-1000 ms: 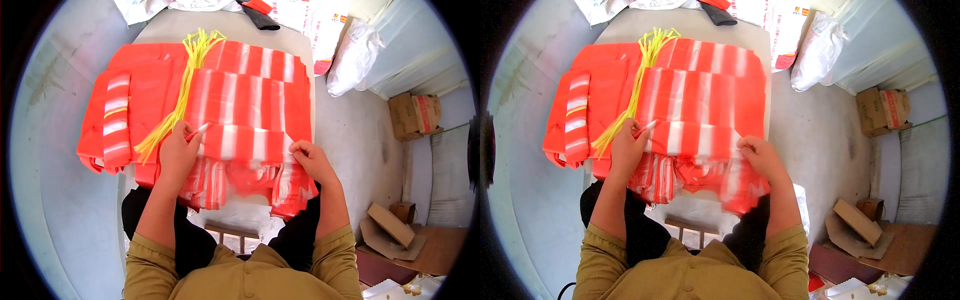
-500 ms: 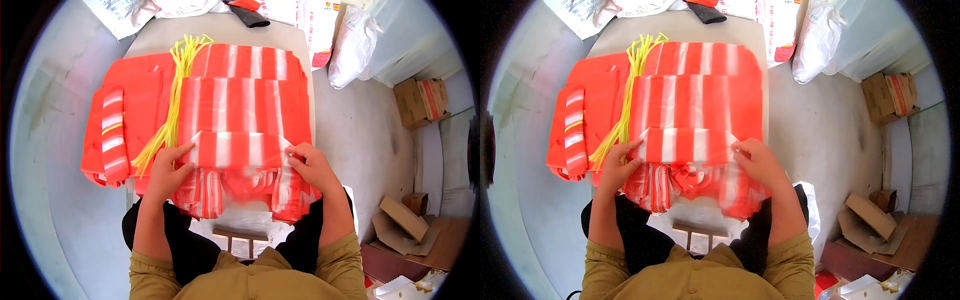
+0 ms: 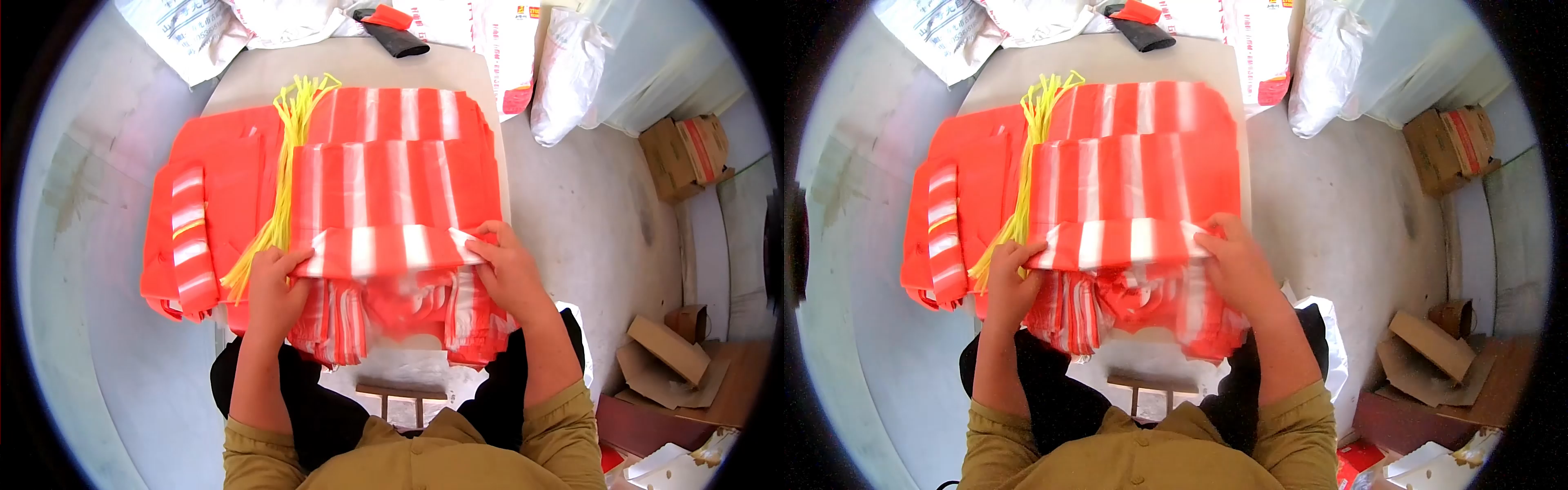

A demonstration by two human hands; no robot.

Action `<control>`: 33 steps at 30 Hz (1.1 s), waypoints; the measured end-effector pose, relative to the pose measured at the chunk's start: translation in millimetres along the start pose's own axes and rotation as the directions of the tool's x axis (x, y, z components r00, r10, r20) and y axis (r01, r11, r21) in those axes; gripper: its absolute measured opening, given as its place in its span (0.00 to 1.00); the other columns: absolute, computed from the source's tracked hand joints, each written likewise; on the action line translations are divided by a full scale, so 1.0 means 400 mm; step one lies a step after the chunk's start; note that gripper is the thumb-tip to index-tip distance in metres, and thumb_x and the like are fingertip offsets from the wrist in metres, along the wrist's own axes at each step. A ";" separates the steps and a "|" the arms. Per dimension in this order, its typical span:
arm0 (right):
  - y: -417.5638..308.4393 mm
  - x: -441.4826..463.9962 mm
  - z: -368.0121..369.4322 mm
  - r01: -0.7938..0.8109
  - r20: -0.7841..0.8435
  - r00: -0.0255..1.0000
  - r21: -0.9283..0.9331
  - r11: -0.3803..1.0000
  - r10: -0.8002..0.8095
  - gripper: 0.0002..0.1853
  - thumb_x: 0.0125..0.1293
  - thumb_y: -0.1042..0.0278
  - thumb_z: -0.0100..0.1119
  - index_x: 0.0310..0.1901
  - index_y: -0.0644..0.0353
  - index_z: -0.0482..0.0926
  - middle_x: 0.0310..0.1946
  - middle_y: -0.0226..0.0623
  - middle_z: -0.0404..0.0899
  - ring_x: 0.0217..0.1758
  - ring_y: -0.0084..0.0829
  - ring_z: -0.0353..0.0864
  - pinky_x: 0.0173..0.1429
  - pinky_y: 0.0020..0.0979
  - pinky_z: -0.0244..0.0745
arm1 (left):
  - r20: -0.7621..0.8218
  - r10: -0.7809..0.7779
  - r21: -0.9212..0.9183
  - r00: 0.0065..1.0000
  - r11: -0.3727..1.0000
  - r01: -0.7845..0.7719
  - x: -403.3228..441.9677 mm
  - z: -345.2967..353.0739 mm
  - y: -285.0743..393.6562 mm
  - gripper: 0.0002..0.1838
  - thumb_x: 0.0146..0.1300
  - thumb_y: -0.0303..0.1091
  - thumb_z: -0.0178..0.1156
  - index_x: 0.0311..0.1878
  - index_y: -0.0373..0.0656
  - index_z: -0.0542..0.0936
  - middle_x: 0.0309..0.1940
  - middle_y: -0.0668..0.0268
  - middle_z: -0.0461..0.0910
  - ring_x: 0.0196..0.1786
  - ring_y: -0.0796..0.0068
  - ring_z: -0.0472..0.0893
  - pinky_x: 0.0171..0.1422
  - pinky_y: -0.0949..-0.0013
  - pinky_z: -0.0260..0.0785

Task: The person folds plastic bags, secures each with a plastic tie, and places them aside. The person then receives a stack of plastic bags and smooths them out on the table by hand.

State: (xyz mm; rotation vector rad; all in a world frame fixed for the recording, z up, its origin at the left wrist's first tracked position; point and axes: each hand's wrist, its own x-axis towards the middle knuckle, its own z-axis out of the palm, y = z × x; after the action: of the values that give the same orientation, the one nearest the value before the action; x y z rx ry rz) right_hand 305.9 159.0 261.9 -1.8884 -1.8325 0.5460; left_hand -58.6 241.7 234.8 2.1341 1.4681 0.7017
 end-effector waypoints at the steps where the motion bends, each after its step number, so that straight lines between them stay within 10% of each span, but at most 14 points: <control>1: 0.008 0.002 0.000 0.023 -0.027 0.999 -0.013 1.000 -0.024 0.18 0.59 0.81 0.64 0.52 0.60 0.85 0.62 0.40 0.76 0.64 0.46 0.78 0.65 0.42 0.76 | -0.004 0.006 0.018 1.000 1.000 -0.006 0.001 -0.002 -0.006 0.23 0.52 0.19 0.66 0.55 0.41 0.87 0.46 0.58 0.81 0.54 0.54 0.76 0.61 0.59 0.70; 5: 0.039 0.022 -0.024 0.269 -0.136 0.948 -0.140 0.953 -0.288 0.14 0.62 0.82 0.65 0.49 0.61 0.85 0.58 0.36 0.82 0.58 0.41 0.81 0.59 0.38 0.79 | -0.158 0.187 0.040 0.969 0.982 -0.183 0.008 -0.006 -0.010 0.17 0.54 0.19 0.68 0.49 0.39 0.85 0.45 0.60 0.82 0.54 0.58 0.78 0.62 0.61 0.70; 8: 0.070 0.036 -0.040 0.208 -0.089 0.977 0.258 0.943 -0.192 0.07 0.67 0.80 0.64 0.46 0.63 0.84 0.48 0.33 0.85 0.50 0.30 0.82 0.54 0.33 0.78 | -0.078 0.122 -0.427 0.989 0.893 -0.144 0.018 -0.012 -0.019 0.09 0.63 0.21 0.66 0.46 0.37 0.80 0.42 0.64 0.80 0.50 0.67 0.79 0.59 0.66 0.71; 11: 0.070 0.033 -0.046 -0.312 0.183 0.950 0.496 0.811 0.254 0.04 0.73 0.75 0.62 0.46 0.63 0.82 0.40 0.29 0.83 0.44 0.20 0.79 0.51 0.26 0.75 | 0.073 -0.189 -0.640 0.979 0.745 0.191 0.004 -0.001 -0.019 0.06 0.71 0.22 0.62 0.47 0.38 0.76 0.40 0.67 0.78 0.45 0.78 0.76 0.53 0.71 0.71; 23: 0.062 0.112 0.059 -0.276 -0.110 0.941 0.305 0.911 0.321 0.19 0.76 0.59 0.58 0.62 0.59 0.73 0.49 0.54 0.86 0.55 0.52 0.86 0.58 0.45 0.79 | -0.209 -0.315 -0.236 0.926 0.935 0.265 0.102 0.078 -0.009 0.17 0.71 0.36 0.66 0.57 0.41 0.75 0.27 0.64 0.79 0.31 0.71 0.78 0.41 0.68 0.72; 29: 0.057 0.118 0.053 -0.298 -0.113 0.938 0.226 0.928 0.328 0.18 0.75 0.59 0.60 0.59 0.60 0.75 0.50 0.54 0.85 0.54 0.52 0.85 0.56 0.45 0.79 | -0.059 -0.435 -0.066 0.898 0.900 0.432 0.112 0.051 0.021 0.17 0.70 0.37 0.67 0.57 0.42 0.77 0.31 0.60 0.81 0.35 0.62 0.82 0.45 0.62 0.74; 33: 0.076 0.111 0.053 -0.089 -0.294 0.954 -0.062 0.994 0.067 0.18 0.70 0.63 0.65 0.57 0.59 0.78 0.56 0.47 0.83 0.59 0.47 0.82 0.59 0.44 0.78 | -0.221 -0.120 0.167 0.968 0.973 0.159 0.093 0.061 -0.002 0.19 0.65 0.35 0.68 0.58 0.42 0.79 0.45 0.57 0.83 0.47 0.54 0.82 0.53 0.55 0.74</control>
State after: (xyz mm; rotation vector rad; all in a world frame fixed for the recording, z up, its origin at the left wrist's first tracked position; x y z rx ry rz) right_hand 320.5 203.7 228.5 -1.9771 -1.6123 0.2107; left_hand -32.4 275.1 221.3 2.1142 1.8406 0.7856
